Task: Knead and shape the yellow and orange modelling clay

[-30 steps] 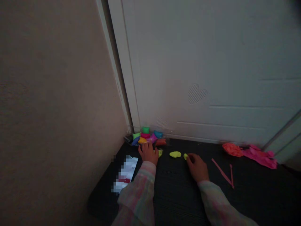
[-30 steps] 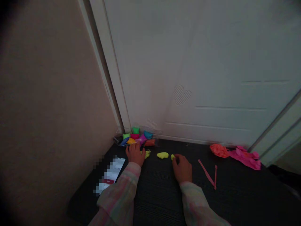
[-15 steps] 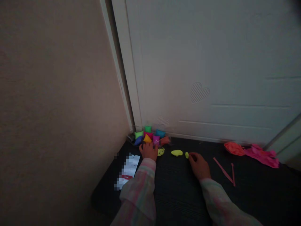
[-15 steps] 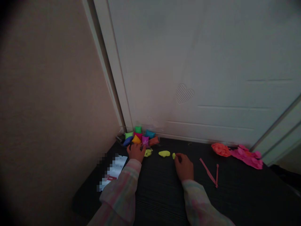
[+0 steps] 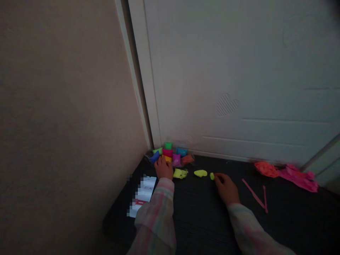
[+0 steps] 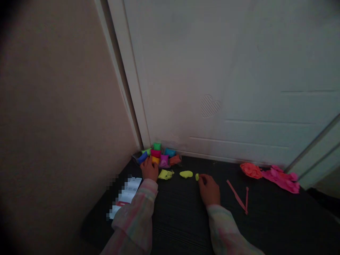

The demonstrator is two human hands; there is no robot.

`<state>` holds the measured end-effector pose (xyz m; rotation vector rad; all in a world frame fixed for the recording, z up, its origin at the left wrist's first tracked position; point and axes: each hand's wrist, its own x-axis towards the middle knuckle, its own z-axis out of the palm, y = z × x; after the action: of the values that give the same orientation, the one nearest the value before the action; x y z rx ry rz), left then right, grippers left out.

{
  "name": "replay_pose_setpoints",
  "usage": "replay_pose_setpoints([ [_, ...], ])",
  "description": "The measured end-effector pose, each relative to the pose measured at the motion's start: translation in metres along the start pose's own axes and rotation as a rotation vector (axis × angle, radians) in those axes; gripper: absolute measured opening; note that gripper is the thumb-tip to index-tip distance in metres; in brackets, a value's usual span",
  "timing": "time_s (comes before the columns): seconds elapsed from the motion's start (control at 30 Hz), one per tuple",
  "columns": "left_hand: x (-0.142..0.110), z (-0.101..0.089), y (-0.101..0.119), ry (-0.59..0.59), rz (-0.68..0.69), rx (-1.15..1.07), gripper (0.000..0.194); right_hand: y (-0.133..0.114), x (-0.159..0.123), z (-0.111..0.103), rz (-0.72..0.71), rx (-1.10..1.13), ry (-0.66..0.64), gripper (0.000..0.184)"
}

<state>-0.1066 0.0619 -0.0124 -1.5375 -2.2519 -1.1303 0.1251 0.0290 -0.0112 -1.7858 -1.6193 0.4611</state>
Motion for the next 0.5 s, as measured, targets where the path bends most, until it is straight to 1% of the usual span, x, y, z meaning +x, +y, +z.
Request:
replay_pose_setpoints([
  [0.07, 0.000, 0.000, 0.001, -0.058, 0.065, -0.047, 0.029, -0.001, 0.000, 0.000, 0.009, -0.004, -0.006, 0.029],
  [0.13, 0.000, -0.003, 0.003, -0.073, 0.079, -0.080, 0.025, -0.001, 0.000, 0.000, 0.012, -0.003, -0.009, 0.029],
  [0.17, 0.000, -0.005, 0.004, -0.062, 0.072, -0.082, 0.024, -0.001, 0.000, -0.001, 0.010, -0.001, -0.010, 0.028],
  [0.23, 0.000, -0.009, 0.005, 0.012, 0.038, -0.058, 0.024, -0.001, -0.001, -0.001, 0.007, 0.008, -0.012, 0.028],
  [0.3, 0.001, -0.013, 0.006, 0.130, -0.025, -0.016, 0.032, -0.001, -0.001, -0.002, 0.016, 0.016, -0.019, 0.028],
  [0.37, 0.002, -0.015, 0.005, 0.219, -0.102, 0.026, 0.047, -0.001, -0.001, -0.002, 0.032, 0.022, -0.028, 0.028],
  [0.43, 0.002, -0.014, 0.004, 0.217, -0.156, 0.050, 0.056, -0.002, 0.000, -0.003, 0.036, 0.023, -0.032, 0.028],
  [0.5, 0.002, -0.013, 0.004, 0.167, -0.183, 0.062, 0.057, -0.002, 0.000, -0.003, 0.032, 0.018, -0.029, 0.029],
])
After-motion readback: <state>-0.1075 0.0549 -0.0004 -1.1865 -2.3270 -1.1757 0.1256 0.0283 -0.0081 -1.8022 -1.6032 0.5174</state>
